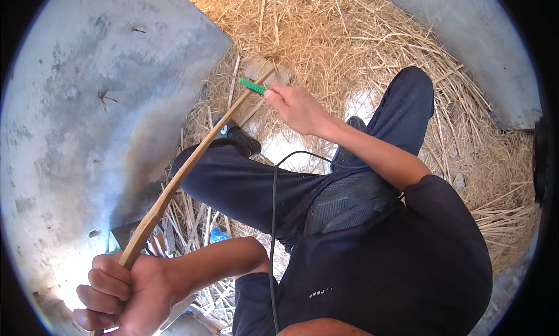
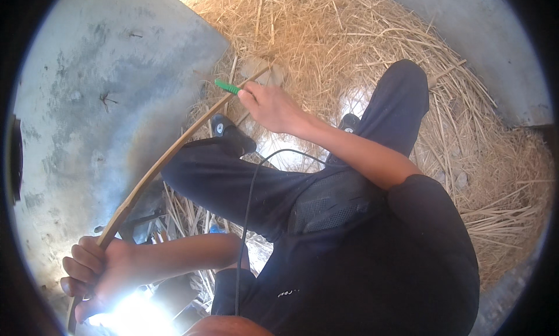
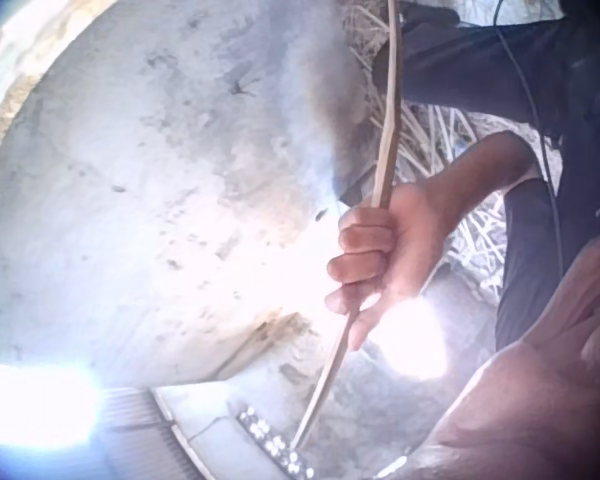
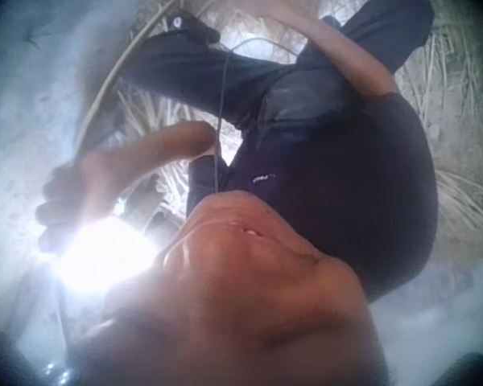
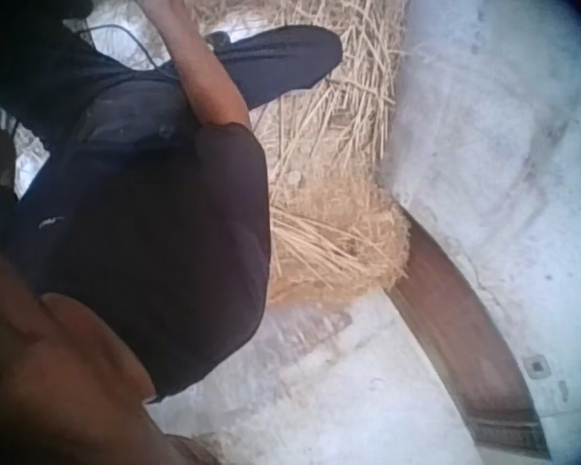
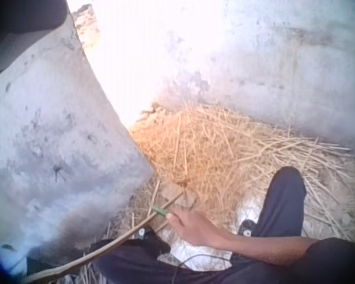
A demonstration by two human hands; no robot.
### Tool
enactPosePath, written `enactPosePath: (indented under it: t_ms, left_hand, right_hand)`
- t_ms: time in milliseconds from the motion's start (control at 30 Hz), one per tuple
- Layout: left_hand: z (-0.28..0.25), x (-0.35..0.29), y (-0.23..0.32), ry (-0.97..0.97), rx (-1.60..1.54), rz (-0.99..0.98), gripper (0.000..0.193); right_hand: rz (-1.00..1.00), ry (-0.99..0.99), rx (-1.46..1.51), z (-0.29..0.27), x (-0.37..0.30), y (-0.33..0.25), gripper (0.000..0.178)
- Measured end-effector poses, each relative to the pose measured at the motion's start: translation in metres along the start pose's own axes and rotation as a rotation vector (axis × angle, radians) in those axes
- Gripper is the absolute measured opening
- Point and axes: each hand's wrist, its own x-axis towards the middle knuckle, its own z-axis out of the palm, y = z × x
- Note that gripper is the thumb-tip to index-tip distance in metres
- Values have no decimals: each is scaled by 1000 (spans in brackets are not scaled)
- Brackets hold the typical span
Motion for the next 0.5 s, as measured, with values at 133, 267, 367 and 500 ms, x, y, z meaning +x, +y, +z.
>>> enactPosePath:
  t_ms: [133, 267, 367, 500]
  left_hand:
    - [-1, -9, 4, 75, 55, 21, 55]
    - [-8, -10, 8, 38, 52, 5, 56]
    - [-2, -12, 12, 38, 78, 34, 56]
    - [17, -25, 14, 67, 143, 34, 57]
  right_hand:
    - [-34, 69, 58, -12, -8, -4, 32]
    - [-87, 126, 94, -18, -15, -23, 32]
    - [-197, 214, 42, -9, -14, -14, 32]
    - [152, -167, -374, 20, -3, 88, 37]
